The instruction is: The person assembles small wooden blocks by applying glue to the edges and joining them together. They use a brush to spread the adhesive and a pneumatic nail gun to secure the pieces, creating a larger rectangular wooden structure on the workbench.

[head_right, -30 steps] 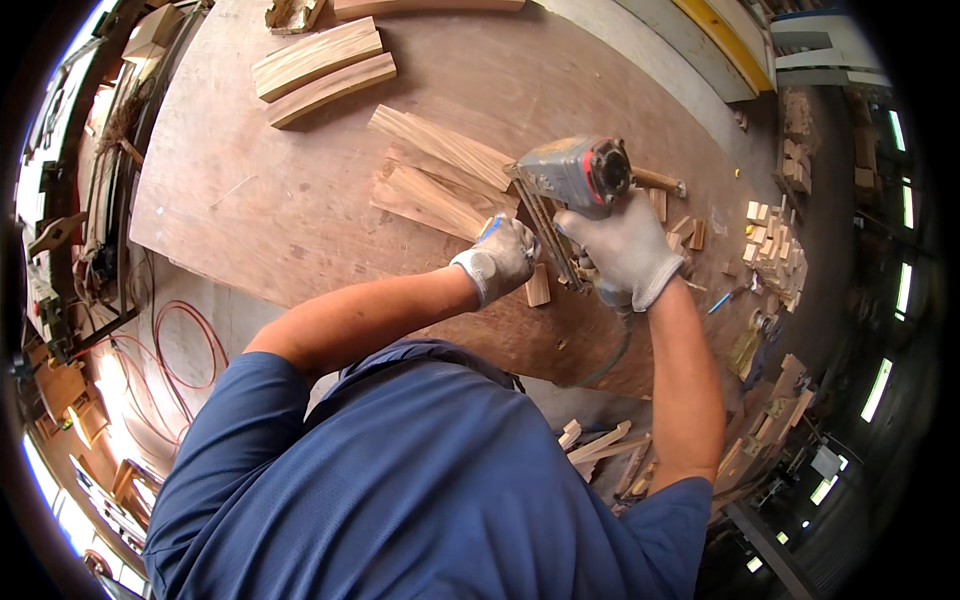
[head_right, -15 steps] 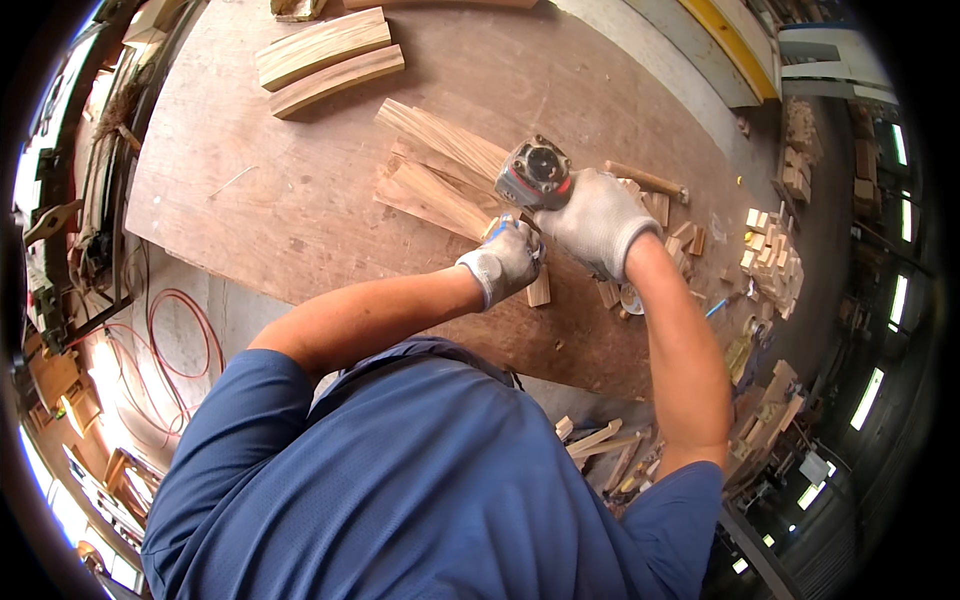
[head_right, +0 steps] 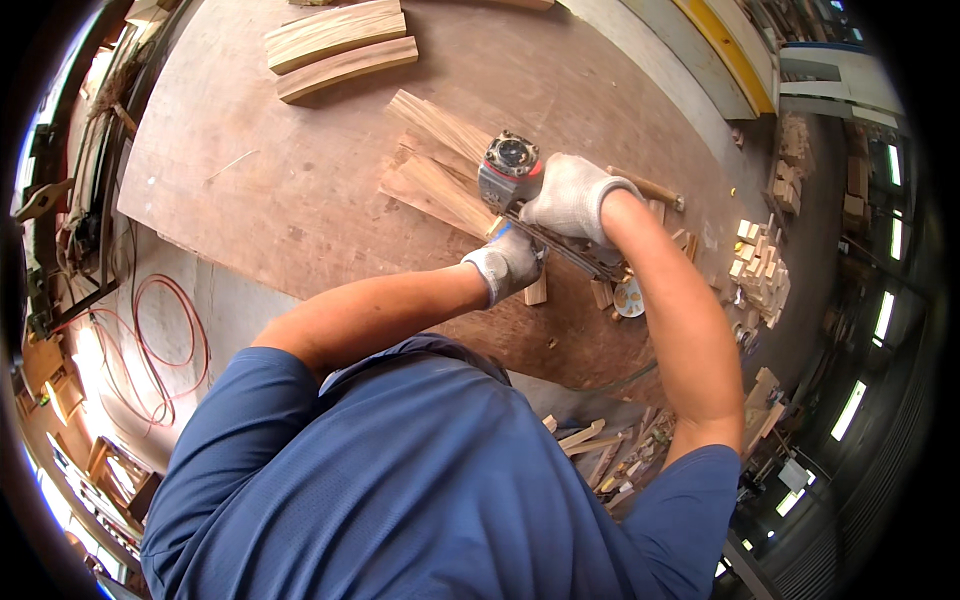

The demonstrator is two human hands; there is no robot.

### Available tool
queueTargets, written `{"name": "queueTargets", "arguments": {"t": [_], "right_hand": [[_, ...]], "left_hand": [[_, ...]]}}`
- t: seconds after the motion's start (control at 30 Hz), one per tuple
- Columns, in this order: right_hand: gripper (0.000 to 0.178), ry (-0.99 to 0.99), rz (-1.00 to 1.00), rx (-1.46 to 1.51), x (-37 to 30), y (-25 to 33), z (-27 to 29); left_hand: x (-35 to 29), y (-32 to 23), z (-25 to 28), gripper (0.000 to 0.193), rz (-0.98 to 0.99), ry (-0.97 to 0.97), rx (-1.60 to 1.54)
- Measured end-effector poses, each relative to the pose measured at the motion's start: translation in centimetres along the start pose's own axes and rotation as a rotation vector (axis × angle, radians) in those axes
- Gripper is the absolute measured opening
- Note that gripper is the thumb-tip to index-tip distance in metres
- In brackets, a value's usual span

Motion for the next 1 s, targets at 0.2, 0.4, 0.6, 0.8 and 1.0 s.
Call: {"name": "queueTargets", "arguments": {"t": [0.2, 0.4, 0.6, 0.8, 1.0], "right_hand": [[0.040, 0.118, -0.062, 0.057, 1.2, -0.1, -0.5], [0.030, 0.183, -0.091, 0.145, 1.6, 0.1, -0.7], [0.027, 0.211, -0.087, 0.109, 2.3, 0.2, -0.8], [0.024, 0.222, -0.126, 0.113, 2.6, 0.1, -0.8], [0.025, 0.240, -0.109, 0.046, 3.2, 0.3, -0.9]], "left_hand": [[-0.6, -0.8, -0.7, 0.039, -0.095, -0.051, 0.205], [-0.6, -1.4, -1.3, 0.037, -0.175, 0.103, 0.247], [-1.5, -1.2, 1.4, 0.037, -0.122, -0.010, 0.267], [-1.2, -1.4, 0.0, 0.037, -0.160, 0.062, 0.253], [-0.2, -0.8, -0.9, 0.033, -0.084, 0.179, 0.003]]}}
Point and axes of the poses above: each hand's wrist, its own x-axis towards the middle knuckle, its own z-axis out of the back of the hand, y = z × x, the point moved 9 cm from there along x, towards the middle knuckle, and after that the axes turned 8 degrees about z, right-handed, at the moved point
